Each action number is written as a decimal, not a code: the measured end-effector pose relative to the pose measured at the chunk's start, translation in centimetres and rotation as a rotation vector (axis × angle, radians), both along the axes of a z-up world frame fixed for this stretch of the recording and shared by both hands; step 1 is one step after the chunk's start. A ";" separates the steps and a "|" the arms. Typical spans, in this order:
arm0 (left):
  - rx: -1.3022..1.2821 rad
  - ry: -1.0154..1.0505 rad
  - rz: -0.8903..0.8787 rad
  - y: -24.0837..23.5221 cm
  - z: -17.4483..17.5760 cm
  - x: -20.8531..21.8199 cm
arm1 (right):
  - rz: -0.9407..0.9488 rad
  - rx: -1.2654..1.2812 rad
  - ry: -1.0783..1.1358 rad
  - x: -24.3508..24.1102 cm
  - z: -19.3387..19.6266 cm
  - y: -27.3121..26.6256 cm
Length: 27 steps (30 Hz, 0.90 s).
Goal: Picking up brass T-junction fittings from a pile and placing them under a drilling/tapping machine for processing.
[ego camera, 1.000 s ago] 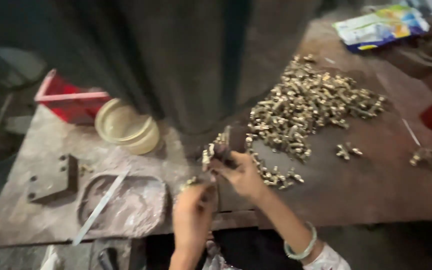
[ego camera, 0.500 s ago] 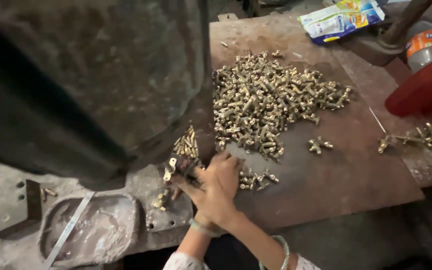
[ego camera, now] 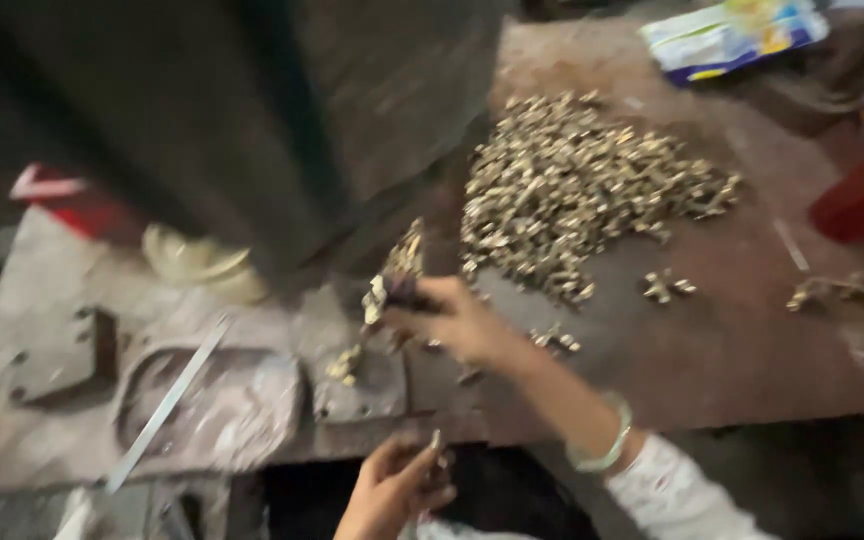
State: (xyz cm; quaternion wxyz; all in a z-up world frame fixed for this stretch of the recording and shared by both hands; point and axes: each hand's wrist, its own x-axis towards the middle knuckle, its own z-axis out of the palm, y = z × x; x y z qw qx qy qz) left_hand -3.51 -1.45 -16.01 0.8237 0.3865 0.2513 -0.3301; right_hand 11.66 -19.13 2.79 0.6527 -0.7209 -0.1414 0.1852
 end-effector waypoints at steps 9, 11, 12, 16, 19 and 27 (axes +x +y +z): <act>1.557 -1.837 0.124 2.0 16.0 3.6 | 0.044 0.136 -0.023 0.0 0.5 -0.1; 1.552 -1.818 0.028 2.5 14.7 4.2 | 0.022 0.126 -0.019 -0.3 0.2 0.0; 1.540 -1.805 -0.064 2.6 14.0 5.3 | -0.006 0.113 -0.020 0.0 0.1 -0.1; 1.492 -1.392 -0.240 2.7 15.2 2.8 | 0.000 0.199 0.009 0.2 -1.0 0.1; 1.567 -1.231 -0.251 1.6 17.0 3.2 | -0.002 0.153 0.003 0.1 -0.4 0.3; 1.408 -1.847 -0.220 3.2 12.3 4.1 | 0.033 0.205 -0.020 0.4 -0.3 0.0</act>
